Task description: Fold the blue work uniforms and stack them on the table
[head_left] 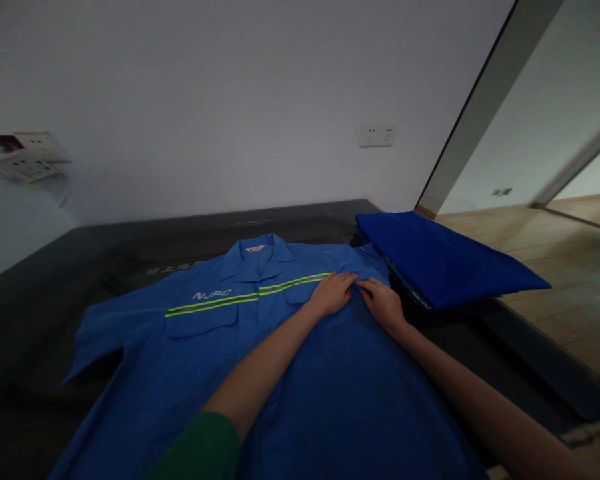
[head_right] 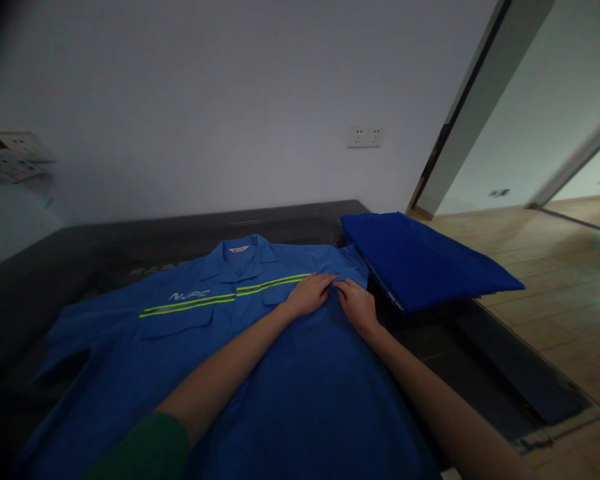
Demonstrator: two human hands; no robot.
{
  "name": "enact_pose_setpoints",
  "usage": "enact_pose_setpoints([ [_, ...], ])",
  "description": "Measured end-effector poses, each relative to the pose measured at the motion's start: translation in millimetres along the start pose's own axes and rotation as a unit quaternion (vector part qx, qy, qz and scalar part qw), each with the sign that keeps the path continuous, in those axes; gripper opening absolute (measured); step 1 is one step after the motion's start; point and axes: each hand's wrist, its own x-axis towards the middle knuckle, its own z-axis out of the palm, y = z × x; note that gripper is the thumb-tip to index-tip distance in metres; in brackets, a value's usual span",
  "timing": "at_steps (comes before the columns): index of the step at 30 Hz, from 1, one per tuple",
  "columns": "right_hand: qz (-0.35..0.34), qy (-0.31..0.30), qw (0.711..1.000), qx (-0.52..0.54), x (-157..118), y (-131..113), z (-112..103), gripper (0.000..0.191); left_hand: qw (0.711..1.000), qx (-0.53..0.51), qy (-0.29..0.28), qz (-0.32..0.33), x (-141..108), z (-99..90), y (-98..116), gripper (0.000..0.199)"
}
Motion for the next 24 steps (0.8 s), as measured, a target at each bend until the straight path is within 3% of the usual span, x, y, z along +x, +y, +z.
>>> enact_pose_setpoints([
  [7,0.044,-0.014,0.996,0.071,9.5,9.9,10.8,0.023,0.998,-0.001,0.049,-0.026,-0.8,0.6,-0.5,0.048],
  [17,0.041,-0.019,0.971,0.233,19.5,15.0,15.0,0.022,0.998,0.01,0.006,-0.064,-0.6,-2.3,3.2,0.052],
  [24,-0.027,-0.061,0.987,0.144,13.0,15.2,0.5,0.021,0.999,-0.006,0.012,-0.047,-0.7,-3.6,1.7,0.052],
])
